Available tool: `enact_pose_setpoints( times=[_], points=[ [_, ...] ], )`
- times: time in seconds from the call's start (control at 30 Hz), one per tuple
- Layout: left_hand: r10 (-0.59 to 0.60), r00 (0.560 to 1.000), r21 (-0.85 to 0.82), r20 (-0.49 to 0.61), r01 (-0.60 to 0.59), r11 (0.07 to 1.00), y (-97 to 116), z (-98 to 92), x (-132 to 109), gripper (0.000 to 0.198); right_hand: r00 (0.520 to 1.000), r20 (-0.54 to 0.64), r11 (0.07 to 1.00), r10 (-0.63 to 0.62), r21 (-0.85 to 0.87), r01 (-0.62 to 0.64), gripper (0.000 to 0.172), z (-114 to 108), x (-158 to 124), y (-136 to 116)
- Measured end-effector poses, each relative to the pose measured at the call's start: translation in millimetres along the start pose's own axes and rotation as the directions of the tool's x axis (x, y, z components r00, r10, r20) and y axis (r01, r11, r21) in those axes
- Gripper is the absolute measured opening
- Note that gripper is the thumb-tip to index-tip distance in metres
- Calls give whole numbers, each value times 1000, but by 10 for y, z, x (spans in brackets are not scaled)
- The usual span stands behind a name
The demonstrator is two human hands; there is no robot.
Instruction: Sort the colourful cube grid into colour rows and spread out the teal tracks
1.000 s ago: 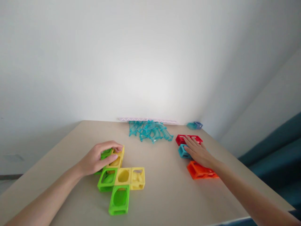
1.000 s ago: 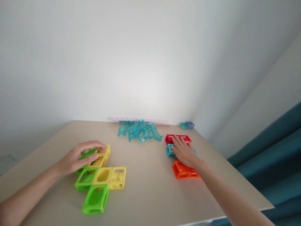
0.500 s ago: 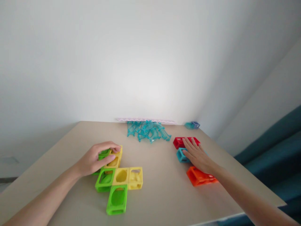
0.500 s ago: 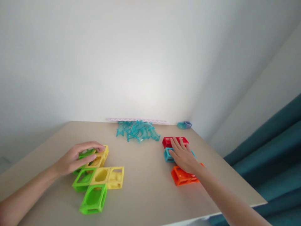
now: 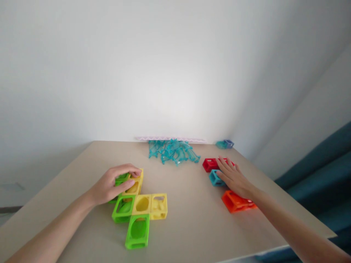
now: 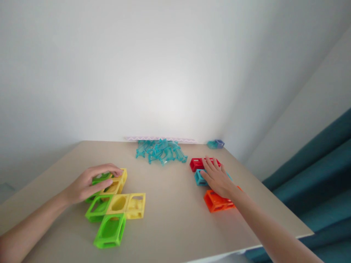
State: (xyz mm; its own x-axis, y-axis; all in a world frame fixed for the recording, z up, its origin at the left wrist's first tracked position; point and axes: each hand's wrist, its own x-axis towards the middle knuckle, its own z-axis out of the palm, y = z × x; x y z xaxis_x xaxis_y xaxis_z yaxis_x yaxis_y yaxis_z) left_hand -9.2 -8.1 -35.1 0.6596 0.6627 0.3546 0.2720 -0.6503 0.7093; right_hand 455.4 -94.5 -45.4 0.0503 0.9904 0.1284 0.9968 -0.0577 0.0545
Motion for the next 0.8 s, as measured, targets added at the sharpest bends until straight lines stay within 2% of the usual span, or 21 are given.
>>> enact_pose_setpoints(
  times=[0.1, 0.17, 0.3, 0.43, 0.6, 0.8],
  points=[
    [3, 1000, -2, -5, -3, 1000, -6, 2, -3, 28, 983, -183, 1000, 2, -6, -3, 59, -102, -175, -36],
    [8, 1000, -5, -9, -8, 1000, -8, 4, -3, 28, 967, -256, 999, -20, -39, 11, 60, -123, -343, -66],
    [8, 1000, -5, -5, -8, 1000, -3, 5, 0, 28, 979, -201, 998, -15, -66, 2, 64, 13, -603, -100],
    [10, 1000, 2, 1, -10, 1000, 2, 1, 0, 28, 984, -167, 997, 58, -48, -67, 64, 149, -598, -96],
    [16, 1000, 13, -5, -16, 1000, 11, -7, -1, 28, 994, -96, 995, 45, -80, -53, 61, 95, -460, -120],
    [24, 1000, 15, 6, -24, 1000, 14, -9, 4, 29, 998, -54, 999, 10, -47, -12, 60, 24, -436, -125]
  ],
)
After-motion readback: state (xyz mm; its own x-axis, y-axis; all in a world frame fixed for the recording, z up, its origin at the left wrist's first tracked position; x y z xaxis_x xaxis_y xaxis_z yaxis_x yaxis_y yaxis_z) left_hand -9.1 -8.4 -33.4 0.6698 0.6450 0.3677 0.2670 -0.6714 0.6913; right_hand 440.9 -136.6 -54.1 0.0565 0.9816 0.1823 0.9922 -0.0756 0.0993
